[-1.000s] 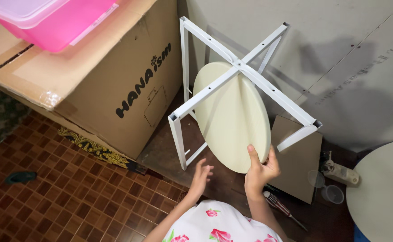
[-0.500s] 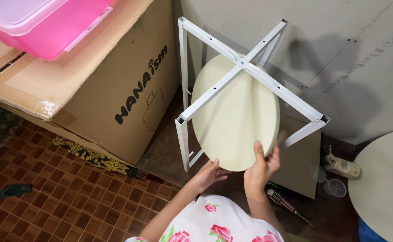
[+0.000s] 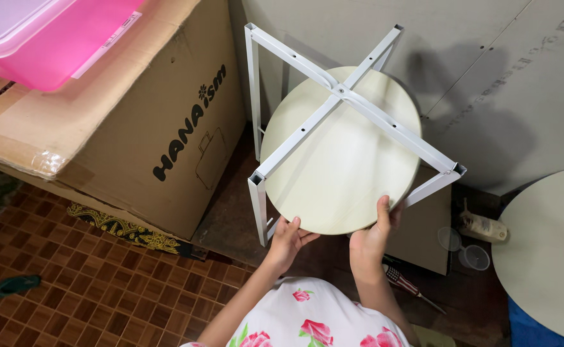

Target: The person assembles a small round side table on the floor. They align the white metal X-shaped leg frame, insert a screw at the center joint, tighten it with a screwdriver, then lift and position the round tabletop onto the frame and continue tightening the center screw.

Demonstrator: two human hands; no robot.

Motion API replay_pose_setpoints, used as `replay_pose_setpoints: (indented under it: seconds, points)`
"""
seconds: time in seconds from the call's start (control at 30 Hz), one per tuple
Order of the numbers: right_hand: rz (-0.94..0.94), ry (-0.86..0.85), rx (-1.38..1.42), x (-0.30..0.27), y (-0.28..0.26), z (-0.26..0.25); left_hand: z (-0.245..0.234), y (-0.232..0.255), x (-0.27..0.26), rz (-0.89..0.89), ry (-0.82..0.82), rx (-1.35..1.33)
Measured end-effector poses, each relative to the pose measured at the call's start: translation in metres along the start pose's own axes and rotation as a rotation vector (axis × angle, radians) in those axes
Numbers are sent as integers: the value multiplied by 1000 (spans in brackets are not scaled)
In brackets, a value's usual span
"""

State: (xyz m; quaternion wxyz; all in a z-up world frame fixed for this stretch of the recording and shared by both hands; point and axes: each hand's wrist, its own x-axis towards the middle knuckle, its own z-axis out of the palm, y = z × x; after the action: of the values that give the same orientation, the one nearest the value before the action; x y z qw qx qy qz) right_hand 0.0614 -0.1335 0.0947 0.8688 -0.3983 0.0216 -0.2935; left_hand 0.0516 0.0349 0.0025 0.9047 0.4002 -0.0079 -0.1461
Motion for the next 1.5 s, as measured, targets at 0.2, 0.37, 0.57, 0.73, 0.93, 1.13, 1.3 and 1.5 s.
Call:
replay_pose_setpoints:
  seconds: [0.2,0.37,0.57,0.73,0.93,1.13,1.3,1.5]
  points:
    - [265,93,113,3,7,-22,22,13,-13,163,99,10]
    - [475,253,198,13,28,-51,9,2,-12,291,202,47]
    - [769,412,346,15,74,-98,-3,-23,-13,250,325,-8]
    - [910,408,515,9,107,-134,-1,-24,-17,204,330,-43]
    - [938,484,500,4,114,-135,-4,-25,-17,158,361,-111]
    - [953,397,541,2,117,-128,-20,-32,-15,166,364,-117]
    - [922,370,448,7,121,-126,-28,-29,-10,129,392,-116]
    - [796,234,248,2,117,-118,-36,-26,-7,121,372,-84]
